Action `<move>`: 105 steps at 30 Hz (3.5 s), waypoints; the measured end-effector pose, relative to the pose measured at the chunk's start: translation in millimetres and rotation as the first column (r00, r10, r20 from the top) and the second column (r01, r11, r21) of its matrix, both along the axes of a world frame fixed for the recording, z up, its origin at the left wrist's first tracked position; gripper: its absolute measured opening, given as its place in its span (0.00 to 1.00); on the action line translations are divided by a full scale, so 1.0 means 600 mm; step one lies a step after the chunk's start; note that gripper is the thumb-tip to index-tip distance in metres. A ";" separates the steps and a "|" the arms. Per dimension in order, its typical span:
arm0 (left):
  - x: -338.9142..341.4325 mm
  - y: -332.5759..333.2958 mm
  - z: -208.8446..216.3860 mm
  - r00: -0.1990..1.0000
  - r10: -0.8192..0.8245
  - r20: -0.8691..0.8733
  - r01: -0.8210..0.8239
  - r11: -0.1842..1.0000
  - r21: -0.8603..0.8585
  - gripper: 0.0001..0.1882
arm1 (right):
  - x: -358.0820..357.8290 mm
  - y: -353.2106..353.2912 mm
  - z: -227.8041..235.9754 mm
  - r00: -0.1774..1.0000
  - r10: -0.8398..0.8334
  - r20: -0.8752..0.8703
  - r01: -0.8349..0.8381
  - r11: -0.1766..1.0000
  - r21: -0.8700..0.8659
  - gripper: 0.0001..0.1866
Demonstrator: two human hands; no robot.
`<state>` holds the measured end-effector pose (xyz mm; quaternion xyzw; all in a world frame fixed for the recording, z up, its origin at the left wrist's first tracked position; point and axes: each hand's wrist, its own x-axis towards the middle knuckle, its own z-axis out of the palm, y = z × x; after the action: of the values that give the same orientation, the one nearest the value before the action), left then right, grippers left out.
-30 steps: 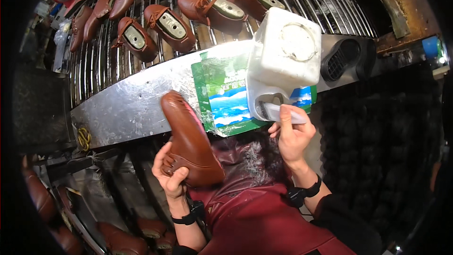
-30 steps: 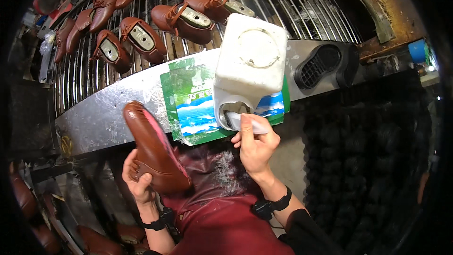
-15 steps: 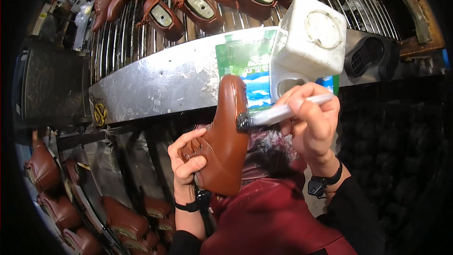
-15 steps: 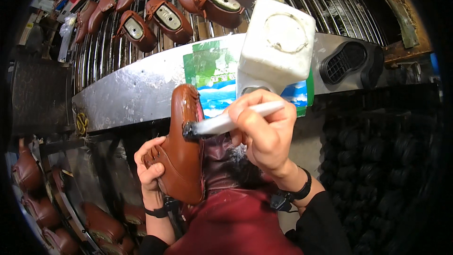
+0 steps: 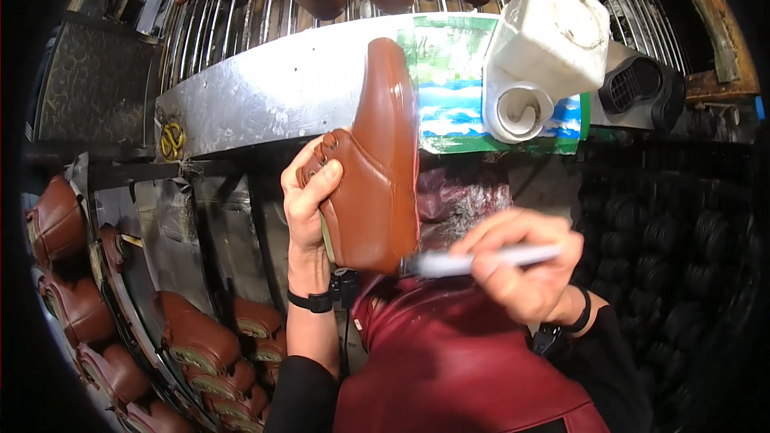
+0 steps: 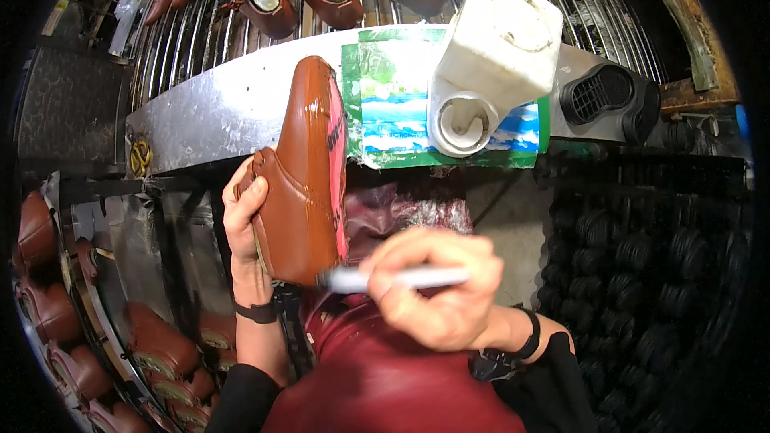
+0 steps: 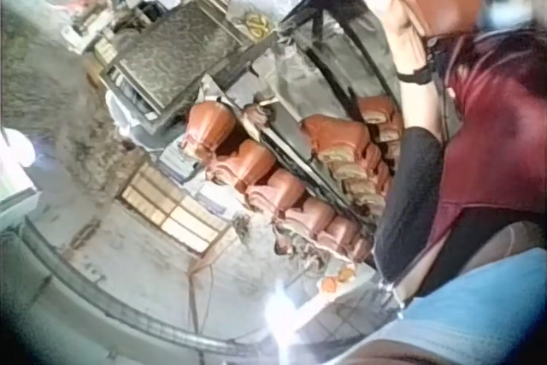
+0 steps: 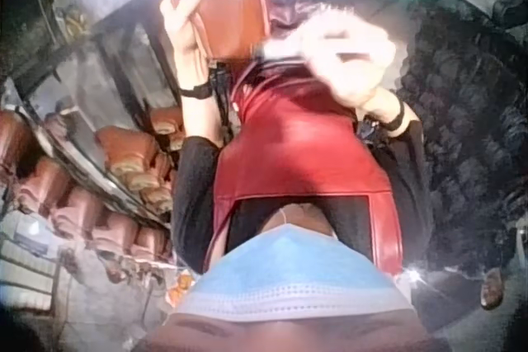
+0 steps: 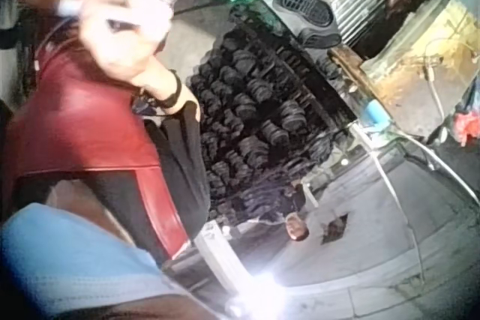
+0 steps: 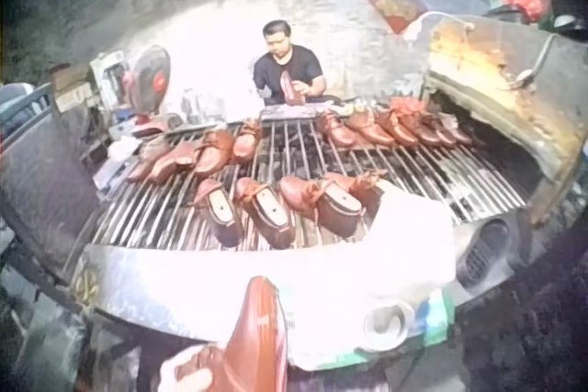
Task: Applying adhesive or finish to the soles and edges of shoes using a brush and a container of liquid.
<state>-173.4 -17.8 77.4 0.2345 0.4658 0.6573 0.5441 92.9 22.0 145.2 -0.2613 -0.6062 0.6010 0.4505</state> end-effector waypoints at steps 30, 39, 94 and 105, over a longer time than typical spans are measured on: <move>-0.081 0.070 0.022 0.930 0.337 -0.144 -0.339 0.941 0.010 0.22 | -0.103 0.092 -0.058 0.863 -0.435 -0.256 0.025 0.543 -0.840 0.11; -0.443 0.492 0.057 0.084 -0.243 -0.966 -0.598 0.764 -0.244 0.34 | -0.096 0.145 -0.054 0.859 -0.502 -0.102 0.289 0.638 -0.714 0.14; 0.001 -0.006 -0.128 -0.072 0.356 -0.932 0.165 0.926 0.341 0.19 | 0.002 0.122 -0.099 0.822 -0.550 -0.148 0.202 0.525 -0.827 0.14; -0.015 -0.021 -0.148 -0.123 0.344 -0.931 0.173 0.931 0.321 0.17 | -0.120 0.135 -0.135 0.989 -0.119 -0.084 0.049 0.816 -0.576 0.09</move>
<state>-182.6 -30.4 -11.7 0.7036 0.6056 0.3621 -0.0846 21.0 102.8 64.3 -0.3754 -0.3586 0.7490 0.4118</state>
